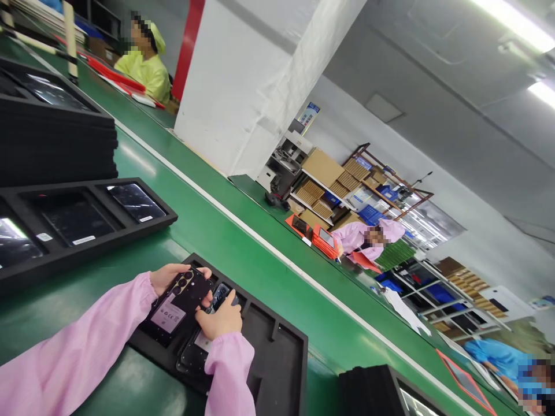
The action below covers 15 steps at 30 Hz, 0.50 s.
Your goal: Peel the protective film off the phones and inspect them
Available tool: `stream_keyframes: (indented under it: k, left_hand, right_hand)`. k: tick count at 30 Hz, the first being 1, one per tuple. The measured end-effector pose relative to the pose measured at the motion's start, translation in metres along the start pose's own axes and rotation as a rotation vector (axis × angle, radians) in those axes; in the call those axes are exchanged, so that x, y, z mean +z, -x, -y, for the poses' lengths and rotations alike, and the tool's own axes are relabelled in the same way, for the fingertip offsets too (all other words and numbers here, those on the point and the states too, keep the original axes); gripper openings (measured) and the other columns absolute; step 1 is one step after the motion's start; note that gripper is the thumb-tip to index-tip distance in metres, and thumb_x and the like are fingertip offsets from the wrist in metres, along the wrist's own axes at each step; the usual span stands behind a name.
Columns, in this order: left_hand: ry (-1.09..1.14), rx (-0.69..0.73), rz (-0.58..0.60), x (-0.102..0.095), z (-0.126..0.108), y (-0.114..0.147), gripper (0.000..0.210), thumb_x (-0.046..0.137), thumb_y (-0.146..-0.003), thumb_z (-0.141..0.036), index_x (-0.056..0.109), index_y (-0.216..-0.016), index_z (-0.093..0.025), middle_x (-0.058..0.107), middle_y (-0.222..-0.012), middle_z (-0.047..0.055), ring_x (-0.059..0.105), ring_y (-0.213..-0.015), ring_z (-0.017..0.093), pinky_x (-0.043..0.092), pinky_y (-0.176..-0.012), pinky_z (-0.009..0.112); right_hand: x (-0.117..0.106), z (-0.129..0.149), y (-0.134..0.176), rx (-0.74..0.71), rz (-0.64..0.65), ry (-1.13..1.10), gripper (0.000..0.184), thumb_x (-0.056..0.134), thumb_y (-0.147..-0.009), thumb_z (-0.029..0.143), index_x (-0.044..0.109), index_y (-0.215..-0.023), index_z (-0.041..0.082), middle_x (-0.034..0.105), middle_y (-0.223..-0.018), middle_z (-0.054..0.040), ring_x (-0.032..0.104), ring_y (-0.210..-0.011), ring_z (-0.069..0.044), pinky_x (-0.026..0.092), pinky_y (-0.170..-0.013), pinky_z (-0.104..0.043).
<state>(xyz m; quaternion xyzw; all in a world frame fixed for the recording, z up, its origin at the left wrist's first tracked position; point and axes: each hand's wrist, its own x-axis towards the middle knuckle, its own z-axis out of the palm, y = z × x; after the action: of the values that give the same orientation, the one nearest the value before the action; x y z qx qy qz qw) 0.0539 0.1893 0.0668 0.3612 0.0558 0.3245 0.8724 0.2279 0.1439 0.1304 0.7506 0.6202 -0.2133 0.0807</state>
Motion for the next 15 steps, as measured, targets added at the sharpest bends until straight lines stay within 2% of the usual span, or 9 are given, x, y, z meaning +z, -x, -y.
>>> stream_keyframes:
  k: [3, 7, 11, 15]
  left_hand:
    - [0.038, 0.024, -0.02, 0.0, 0.0, -0.001, 0.072, 0.074, -0.071, -0.057, 0.051, -0.125, -0.017, 0.071, -0.11, 0.017, 0.07, -0.099, 0.036, 0.05, -0.095, 0.052]
    - [0.081, 0.059, -0.08, -0.003, 0.0, -0.005, 0.061, 0.075, -0.071, -0.053, 0.054, -0.116, -0.018, 0.072, -0.102, 0.014, 0.071, -0.093, 0.032, 0.052, -0.09, 0.045]
    - [0.113, 0.131, -0.198, -0.003, -0.003, -0.007, 0.049, 0.075, -0.073, -0.053, 0.055, -0.103, -0.018, 0.072, -0.094, 0.011, 0.071, -0.089, 0.026, 0.053, -0.085, 0.037]
    - [0.124, 0.179, -0.329, -0.001, -0.006, -0.007, 0.047, 0.076, -0.073, -0.049, 0.056, -0.103, -0.019, 0.071, -0.093, 0.009, 0.07, -0.09, 0.024, 0.055, -0.084, 0.036]
  right_hand:
    - [0.004, 0.006, -0.009, 0.059, -0.039, 0.059, 0.11, 0.064, -0.077, 0.058, 0.012, -0.159, 0.007, 0.045, -0.141, -0.0276, 0.057, -0.126, -0.036, 0.043, -0.105, -0.042]
    - [0.006, 0.006, -0.017, 0.092, -0.076, 0.075, 0.11, 0.067, -0.076, 0.052, 0.013, -0.159, 0.005, 0.046, -0.139, -0.029, 0.058, -0.124, -0.037, 0.044, -0.103, -0.042]
    - [0.015, 0.012, -0.021, 0.096, -0.103, 0.072, 0.107, 0.064, -0.078, 0.047, 0.009, -0.159, 0.005, 0.046, -0.136, -0.0299, 0.059, -0.121, -0.037, 0.044, -0.101, -0.044]
    - [0.025, 0.018, -0.025, 0.109, -0.129, 0.11, 0.113, 0.069, -0.074, 0.039, 0.003, -0.16, 0.009, 0.044, -0.136, -0.0277, 0.058, -0.121, -0.038, 0.045, -0.099, -0.046]
